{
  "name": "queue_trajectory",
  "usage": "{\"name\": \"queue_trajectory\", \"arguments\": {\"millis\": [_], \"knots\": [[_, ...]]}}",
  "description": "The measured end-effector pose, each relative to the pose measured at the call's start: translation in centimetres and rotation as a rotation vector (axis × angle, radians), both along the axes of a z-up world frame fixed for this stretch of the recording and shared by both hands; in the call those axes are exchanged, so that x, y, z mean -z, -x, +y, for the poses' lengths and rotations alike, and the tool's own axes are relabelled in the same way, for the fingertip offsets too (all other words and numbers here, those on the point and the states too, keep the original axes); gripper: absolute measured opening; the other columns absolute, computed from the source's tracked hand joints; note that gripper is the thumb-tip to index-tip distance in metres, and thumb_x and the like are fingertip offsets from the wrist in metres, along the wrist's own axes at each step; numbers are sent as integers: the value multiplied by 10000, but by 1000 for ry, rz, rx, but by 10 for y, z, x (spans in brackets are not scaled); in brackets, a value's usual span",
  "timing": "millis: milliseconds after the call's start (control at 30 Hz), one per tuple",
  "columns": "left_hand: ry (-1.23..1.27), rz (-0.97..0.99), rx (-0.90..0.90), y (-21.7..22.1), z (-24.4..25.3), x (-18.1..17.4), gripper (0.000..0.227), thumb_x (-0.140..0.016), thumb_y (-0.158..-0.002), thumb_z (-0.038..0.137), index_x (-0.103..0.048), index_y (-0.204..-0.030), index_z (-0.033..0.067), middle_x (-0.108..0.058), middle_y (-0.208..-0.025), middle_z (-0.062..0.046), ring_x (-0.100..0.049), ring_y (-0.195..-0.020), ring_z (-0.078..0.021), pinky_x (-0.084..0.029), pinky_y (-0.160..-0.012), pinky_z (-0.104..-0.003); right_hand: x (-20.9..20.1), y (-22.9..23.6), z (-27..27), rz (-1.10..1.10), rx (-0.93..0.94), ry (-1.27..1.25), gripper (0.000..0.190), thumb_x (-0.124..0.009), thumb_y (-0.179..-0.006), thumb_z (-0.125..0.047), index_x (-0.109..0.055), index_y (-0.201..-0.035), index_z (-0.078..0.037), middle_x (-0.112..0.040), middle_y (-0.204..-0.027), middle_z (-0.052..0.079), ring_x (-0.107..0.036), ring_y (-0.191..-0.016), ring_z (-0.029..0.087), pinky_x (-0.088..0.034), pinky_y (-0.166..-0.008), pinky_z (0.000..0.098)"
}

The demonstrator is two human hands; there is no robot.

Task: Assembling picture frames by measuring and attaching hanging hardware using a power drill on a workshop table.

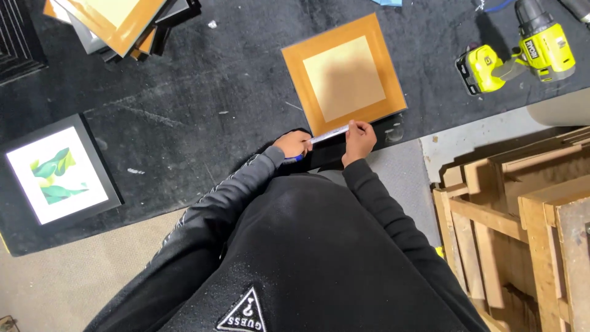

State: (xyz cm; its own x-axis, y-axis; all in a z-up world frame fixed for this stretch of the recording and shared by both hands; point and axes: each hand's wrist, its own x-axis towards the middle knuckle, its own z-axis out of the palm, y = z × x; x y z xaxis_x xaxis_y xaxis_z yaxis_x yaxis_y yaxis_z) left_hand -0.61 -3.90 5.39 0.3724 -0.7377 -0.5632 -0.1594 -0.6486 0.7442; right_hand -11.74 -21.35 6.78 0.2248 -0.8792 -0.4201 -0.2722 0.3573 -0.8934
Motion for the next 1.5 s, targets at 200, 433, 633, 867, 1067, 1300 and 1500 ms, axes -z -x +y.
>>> {"name": "queue_trajectory", "arguments": {"millis": [200, 433, 633, 867, 1067, 1300, 1500], "knots": [[-5, 89, -15, 0, -10, -10, 291, -522, -987, 324, -776, -980, 181, -782, -857, -21, -730, -980, -277, -538, -945, -406, -2, -7, -14, 75, 102, 43, 112, -802, -874, -130, -707, -908, -82, -666, -734, 78, -667, -635, 91, -611, -579, 177], [-38, 130, 10, -1, -15, 12, 262, -553, -957, 272, -757, -1060, 143, -789, -910, -14, -717, -1054, -254, -507, -1011, -409, 4, -5, -23, 176, 85, 66, 92, -811, -843, -148, -743, -866, -91, -678, -684, 43, -685, -584, 85, -602, -519, 162], [-86, 109, 2, -1, -19, 10, 237, -562, -935, 298, -781, -910, 211, -775, -790, 28, -738, -949, -213, -529, -953, -368, 9, -4, -33, 228, 7, 89, 98, -806, -831, -166, -743, -869, -100, -693, -675, 31, -689, -558, 73, -607, -529, 159], [-147, 44, 1, 2, -20, 5, 247, -570, -928, 338, -795, -853, 270, -777, -805, 36, -743, -953, -230, -542, -938, -365, 16, 2, -42, 248, -57, 121, 84, -800, -826, -129, -731, -835, -81, -706, -659, 74, -708, -528, 118, -581, -499, 202], [23, 56, 166, 34, -13, 19, 270, -550, -885, 212, -808, -889, 131, -786, -868, -120, -720, -973, -375, -542, -910, -454, 18, 69, -24, 342, -160, 176, 165, -787, -921, -215, -745, -969, -62, -726, -859, 164, -734, -720, 232, -612, -641, 294], [87, 142, 203, 32, -32, -55, 340, -529, -954, 300, -786, -869, 92, -777, -832, -130, -719, -898, -381, -549, -870, -466, -52, 96, -50, 161, -518, -149, 145, -676, -1003, -186, -744, -1011, -58, -703, -761, 106, -675, -648, 106, -562, -567, 175], [106, 232, 136, 34, -62, -48, 342, -524, -1019, 285, -767, -862, 104, -731, -773, -115, -696, -816, -349, -544, -834, -478, -69, 100, -121, 111, -500, -99, 180, -568, -1025, -150, -721, -1064, -63, -640, -743, 67, -624, -638, 53, -539, -559, 128]]}}
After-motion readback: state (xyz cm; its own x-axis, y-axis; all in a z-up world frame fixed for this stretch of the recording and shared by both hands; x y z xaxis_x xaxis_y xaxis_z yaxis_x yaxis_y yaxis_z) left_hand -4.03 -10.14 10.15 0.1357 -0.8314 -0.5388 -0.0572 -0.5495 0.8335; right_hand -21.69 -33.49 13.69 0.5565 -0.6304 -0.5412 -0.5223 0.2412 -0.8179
